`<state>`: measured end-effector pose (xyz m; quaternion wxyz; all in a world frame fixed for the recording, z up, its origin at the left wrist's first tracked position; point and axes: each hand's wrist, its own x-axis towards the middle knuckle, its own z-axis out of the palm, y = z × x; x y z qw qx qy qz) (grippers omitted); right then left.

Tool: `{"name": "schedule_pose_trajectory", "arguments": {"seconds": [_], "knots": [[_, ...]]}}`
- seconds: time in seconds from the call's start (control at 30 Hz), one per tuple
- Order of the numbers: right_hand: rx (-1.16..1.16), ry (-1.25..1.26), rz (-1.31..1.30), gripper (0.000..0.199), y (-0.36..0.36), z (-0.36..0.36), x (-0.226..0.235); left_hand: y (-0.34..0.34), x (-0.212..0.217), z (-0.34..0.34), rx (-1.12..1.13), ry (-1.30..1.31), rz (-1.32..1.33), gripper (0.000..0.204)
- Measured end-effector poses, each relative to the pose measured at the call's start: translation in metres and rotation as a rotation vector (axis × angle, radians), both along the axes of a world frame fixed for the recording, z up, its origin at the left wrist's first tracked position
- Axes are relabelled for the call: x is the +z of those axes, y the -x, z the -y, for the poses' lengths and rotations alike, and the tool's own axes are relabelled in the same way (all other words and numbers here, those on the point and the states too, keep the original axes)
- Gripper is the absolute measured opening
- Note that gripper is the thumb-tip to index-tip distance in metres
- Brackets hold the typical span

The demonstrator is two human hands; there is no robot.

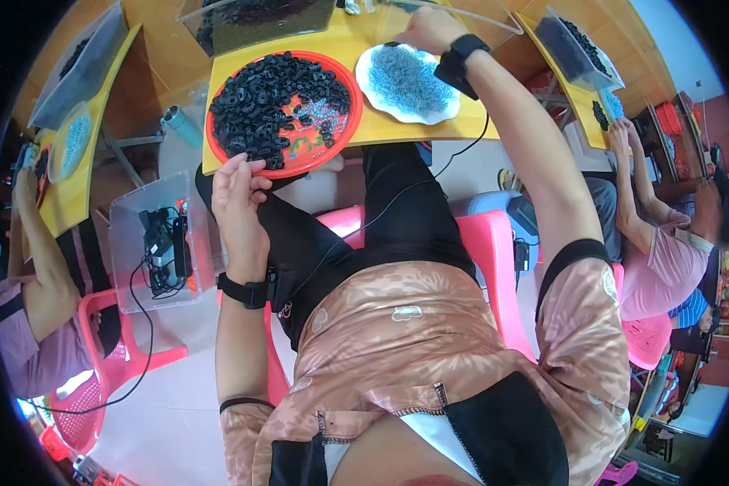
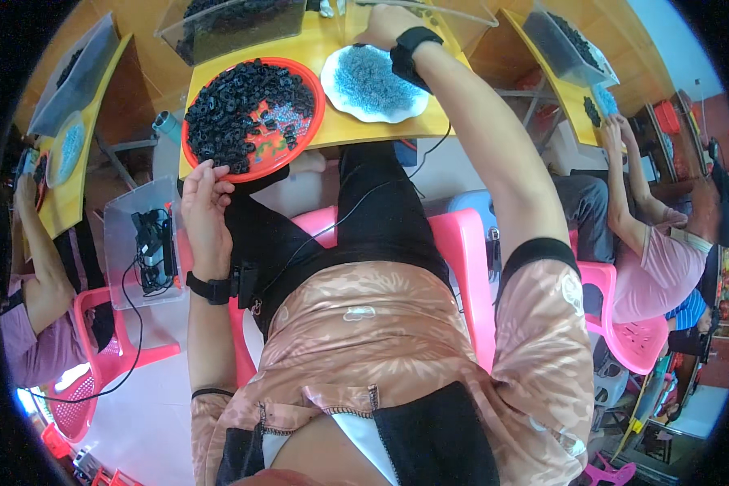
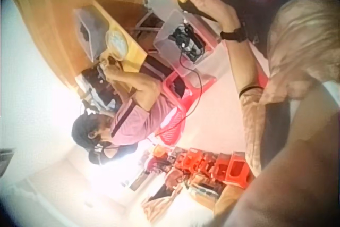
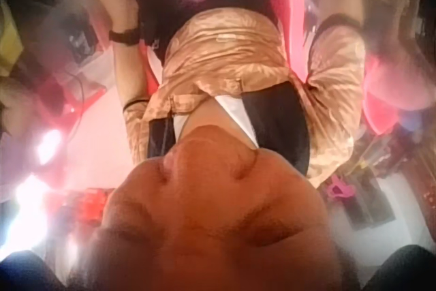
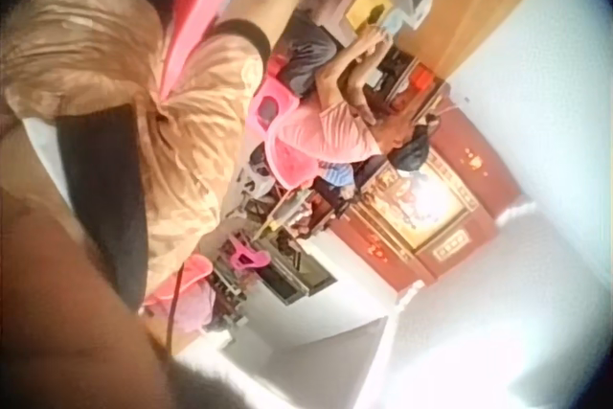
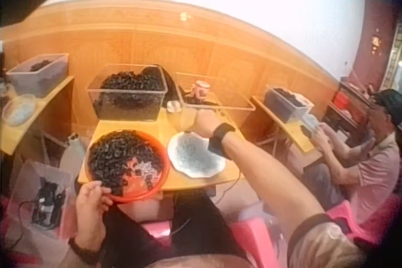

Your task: The person assembles small plastic components by hand, picking up parts from a tray and fitting small pieces into them.

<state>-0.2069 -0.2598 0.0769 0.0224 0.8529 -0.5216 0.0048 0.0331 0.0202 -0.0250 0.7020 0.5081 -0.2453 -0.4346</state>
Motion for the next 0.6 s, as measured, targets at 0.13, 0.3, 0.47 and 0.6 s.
{"name": "schedule_pose_trajectory", "arguments": {"seconds": [0.13,0.3,0.47,0.6], "knots": [[-0.145,0.227,-0.067,0.053,0.018,0.038,-0.021,0.002,-0.001,0.005,-0.022,0.0,0.032,0.022],[-0.246,0.078,0.009,0.067,-0.02,0.024,-0.03,-0.001,-0.005,-0.001,0.004,0.003,0.012,0.022],[-0.283,0.087,0.009,0.064,-0.031,0.023,-0.037,-0.001,-0.002,0.0,-0.005,-0.016,0.006,0.022],[-0.351,0.095,0.092,0.061,-0.027,0.038,-0.047,0.0,0.0,-0.001,-0.01,-0.006,0.001,0.022]]}}
